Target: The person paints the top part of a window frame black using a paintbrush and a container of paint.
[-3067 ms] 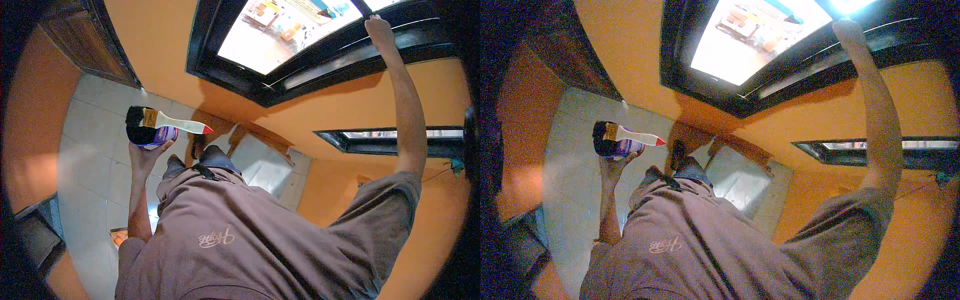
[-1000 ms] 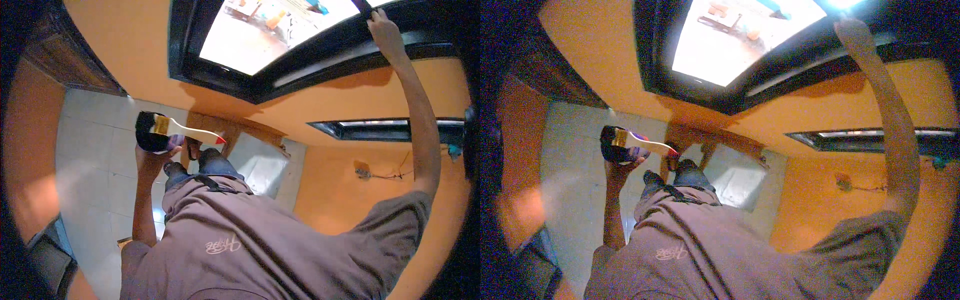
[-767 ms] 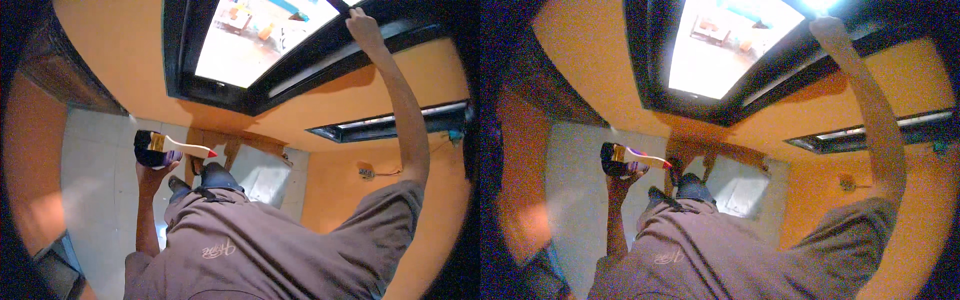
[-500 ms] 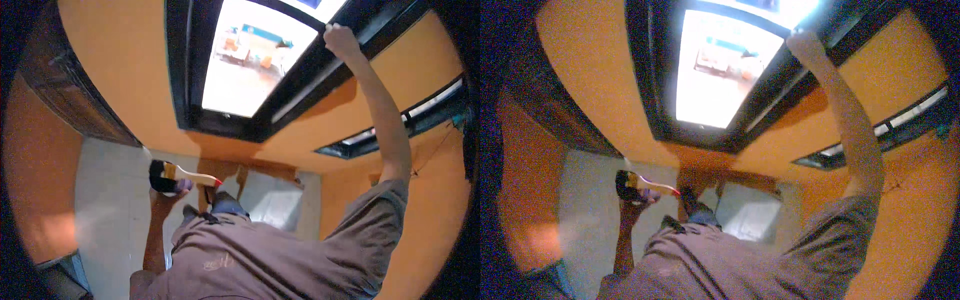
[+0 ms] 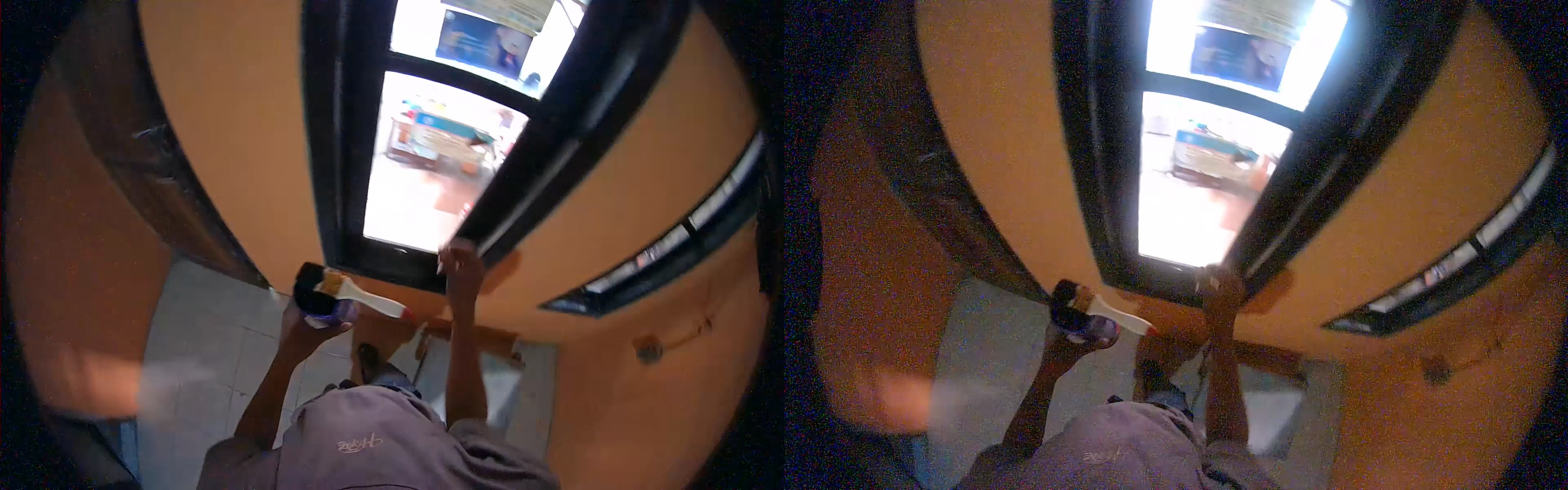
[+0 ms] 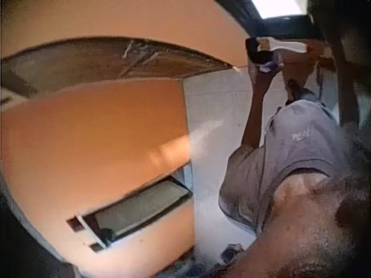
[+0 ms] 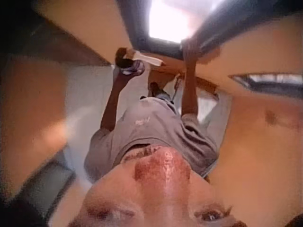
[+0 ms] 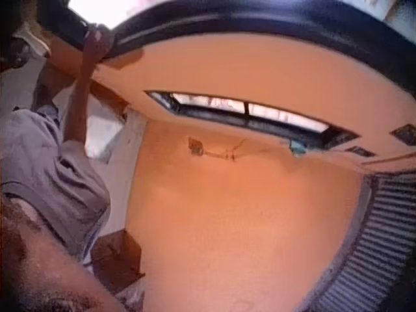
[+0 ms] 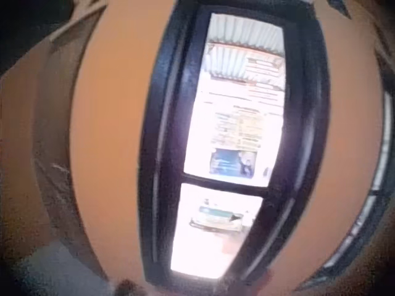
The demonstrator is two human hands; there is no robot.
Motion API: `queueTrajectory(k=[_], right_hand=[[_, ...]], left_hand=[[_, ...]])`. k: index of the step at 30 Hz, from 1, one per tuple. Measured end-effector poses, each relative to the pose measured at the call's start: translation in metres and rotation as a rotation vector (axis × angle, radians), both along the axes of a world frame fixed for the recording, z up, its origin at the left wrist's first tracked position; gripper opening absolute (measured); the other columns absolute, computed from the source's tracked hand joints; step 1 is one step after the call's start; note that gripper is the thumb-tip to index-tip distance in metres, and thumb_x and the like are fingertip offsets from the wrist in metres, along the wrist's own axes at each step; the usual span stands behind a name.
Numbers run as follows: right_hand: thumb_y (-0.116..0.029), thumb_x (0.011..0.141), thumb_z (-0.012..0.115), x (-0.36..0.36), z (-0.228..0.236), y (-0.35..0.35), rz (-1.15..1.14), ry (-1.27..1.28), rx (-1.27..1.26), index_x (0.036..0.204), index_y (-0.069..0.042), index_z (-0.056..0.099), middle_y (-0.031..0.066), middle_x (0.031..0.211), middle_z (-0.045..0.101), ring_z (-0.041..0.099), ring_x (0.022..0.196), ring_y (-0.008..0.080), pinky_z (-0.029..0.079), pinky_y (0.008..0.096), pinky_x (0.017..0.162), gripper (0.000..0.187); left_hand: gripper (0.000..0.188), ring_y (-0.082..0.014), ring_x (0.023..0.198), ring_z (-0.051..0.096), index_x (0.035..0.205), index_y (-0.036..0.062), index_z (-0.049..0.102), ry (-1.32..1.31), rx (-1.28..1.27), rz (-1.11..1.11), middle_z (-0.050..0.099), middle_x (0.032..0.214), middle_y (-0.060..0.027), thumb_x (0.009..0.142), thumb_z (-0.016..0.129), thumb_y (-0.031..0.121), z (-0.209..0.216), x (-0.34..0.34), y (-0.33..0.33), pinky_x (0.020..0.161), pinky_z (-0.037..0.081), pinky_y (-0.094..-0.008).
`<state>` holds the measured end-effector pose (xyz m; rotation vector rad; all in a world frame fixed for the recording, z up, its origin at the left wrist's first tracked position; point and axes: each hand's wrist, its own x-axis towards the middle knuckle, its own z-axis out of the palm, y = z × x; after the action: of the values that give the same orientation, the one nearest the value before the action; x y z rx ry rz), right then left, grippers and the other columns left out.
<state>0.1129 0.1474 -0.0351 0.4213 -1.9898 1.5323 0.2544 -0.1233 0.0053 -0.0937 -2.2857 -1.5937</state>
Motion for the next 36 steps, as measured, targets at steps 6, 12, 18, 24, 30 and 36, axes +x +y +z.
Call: queueTrajectory(k=[6, 12, 18, 24, 30, 36], right_hand=[[-0.012, 0.087, 0.059, 0.062, -0.036, -0.066, 0.159, -0.178, -0.296, 0.112, -0.002, 0.058, 0.002, 0.073, 0.054, 0.046, 0.057, 0.0072, 0.039, 0.0222, 0.051, 0.027], [-0.006, 0.076, 0.049, 0.033, 0.043, -0.077, 0.253, -0.211, -0.646, 0.134, 0.002, 0.045, -0.0046, 0.077, 0.042, 0.038, 0.062, 0.0039, 0.033, 0.0184, 0.057, 0.058], [-0.015, 0.094, 0.052, -0.002, 0.074, -0.071, 0.26, -0.066, -0.447, 0.107, 0.004, 0.06, 0.0004, 0.077, 0.052, 0.043, 0.062, 0.0053, 0.039, 0.02, 0.057, 0.025], [-0.016, 0.095, 0.05, -0.044, 0.171, -0.061, 0.372, 0.094, -0.455, 0.102, 0.004, 0.06, 0.0066, 0.079, 0.061, 0.058, 0.062, 0.0132, 0.046, 0.0254, 0.056, 0.024], [-0.026, 0.085, 0.068, -0.146, 0.422, -0.112, 0.143, 0.886, -0.239, 0.091, 0.004, 0.066, 0.0088, 0.081, 0.069, 0.067, 0.073, 0.0129, 0.053, 0.0267, 0.065, 0.03], [-0.03, 0.081, 0.066, -0.192, 0.52, -0.143, 0.018, 1.101, 0.055, 0.09, -0.006, 0.068, 0.0118, 0.072, 0.067, 0.067, 0.071, 0.0201, 0.05, 0.0309, 0.065, 0.026]], left_hand=[[0.074, -0.0199, 0.104, 0.058, 0.119, 0.0048, 0.05, -0.211, 0.057, -0.062, 0.059, 0.113, -0.0096, 0.057, 0.088, 0.017, 0.021, -0.043, 0.009, 0.089, 0.048, -0.0332], [0.074, -0.0235, 0.1, 0.057, 0.114, 0.0033, 0.05, -0.074, -0.12, 0.007, 0.056, 0.106, -0.0117, 0.059, 0.088, 0.033, 0.008, -0.087, 0.028, 0.086, 0.047, -0.0364], [0.078, -0.0253, 0.103, 0.055, 0.114, 0.0024, 0.048, 0.072, -0.121, 0.083, 0.052, 0.11, -0.0138, 0.057, 0.088, 0.038, -0.02, -0.113, 0.042, 0.087, 0.047, -0.0375], [0.082, -0.0254, 0.103, 0.056, 0.118, 0.0039, 0.046, 0.0, 0.195, 0.044, 0.053, 0.109, -0.0135, 0.058, 0.086, 0.042, -0.054, -0.154, 0.033, 0.089, 0.048, -0.0373], [0.078, -0.025, 0.103, 0.057, 0.115, 0.0036, 0.048, -0.051, 0.847, -0.107, 0.053, 0.11, -0.014, 0.058, 0.087, 0.039, -0.075, -0.169, 0.036, 0.088, 0.048, -0.0366], [0.077, -0.0252, 0.102, 0.057, 0.114, 0.0029, 0.05, -0.017, 0.226, 0.042, 0.055, 0.109, -0.0142, 0.056, 0.088, 0.037, -0.035, -0.148, 0.061, 0.088, 0.048, -0.0367]])
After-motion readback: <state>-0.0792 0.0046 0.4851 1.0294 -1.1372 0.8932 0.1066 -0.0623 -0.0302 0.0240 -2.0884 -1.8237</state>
